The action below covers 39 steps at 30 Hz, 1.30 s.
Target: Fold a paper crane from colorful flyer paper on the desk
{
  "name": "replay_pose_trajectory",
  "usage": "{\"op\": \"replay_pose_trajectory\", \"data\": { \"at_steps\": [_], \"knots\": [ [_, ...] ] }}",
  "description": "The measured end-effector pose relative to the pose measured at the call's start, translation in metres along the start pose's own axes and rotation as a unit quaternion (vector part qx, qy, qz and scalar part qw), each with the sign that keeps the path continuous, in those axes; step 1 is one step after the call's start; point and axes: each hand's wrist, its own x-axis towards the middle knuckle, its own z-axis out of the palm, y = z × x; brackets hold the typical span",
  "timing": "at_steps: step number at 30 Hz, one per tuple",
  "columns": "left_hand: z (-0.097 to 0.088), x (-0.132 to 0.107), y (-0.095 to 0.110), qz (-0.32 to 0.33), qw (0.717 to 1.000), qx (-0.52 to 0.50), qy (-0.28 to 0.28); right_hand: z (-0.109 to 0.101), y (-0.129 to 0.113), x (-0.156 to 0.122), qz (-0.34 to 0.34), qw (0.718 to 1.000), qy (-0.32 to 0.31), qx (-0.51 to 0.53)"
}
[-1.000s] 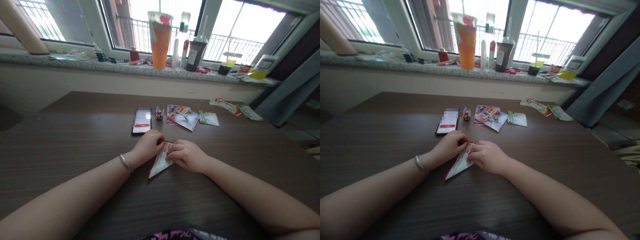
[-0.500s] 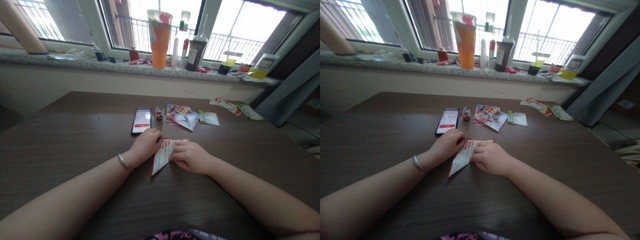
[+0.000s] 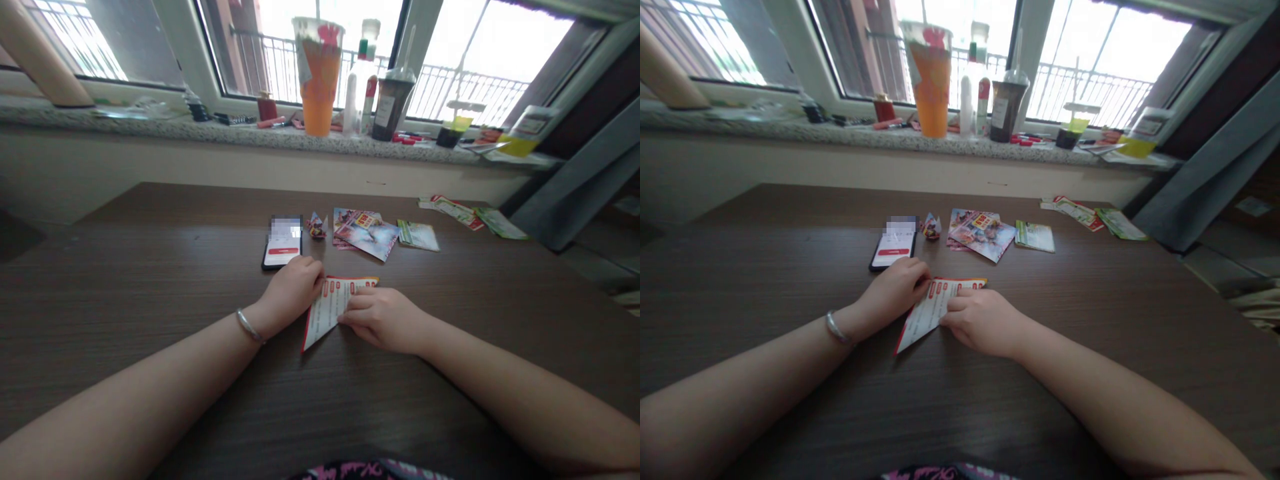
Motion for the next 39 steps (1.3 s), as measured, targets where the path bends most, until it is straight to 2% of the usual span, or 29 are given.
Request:
{"op": "replay_pose_trajectory", "data": {
  "at_steps": [9,16,26,32,39],
  "knots": [
    [0.002,0.003,-0.001,-0.001,1.000,0.007,-0.006,-0.006,-0.001,-0.002,-0.011,0.999,-0.036,-0.013],
    [0.002,0.002,0.001,-0.001,1.000,0.013,-0.006,-0.006,0.002,-0.003,-0.036,0.999,-0.040,-0.007],
    [0.000,0.002,0.002,0.004,0.999,0.034,-0.006,-0.006,0.005,-0.003,-0.051,0.998,-0.031,-0.006],
    [-0.002,0.004,0.004,0.003,0.998,0.057,-0.018,0.004,0.004,0.001,-0.098,0.993,0.003,0.064],
    [-0.007,0.002,0.007,0.008,0.997,0.071,-0.011,0.000,-0.004,0.007,-0.091,0.995,0.008,0.050]
  ]
}}
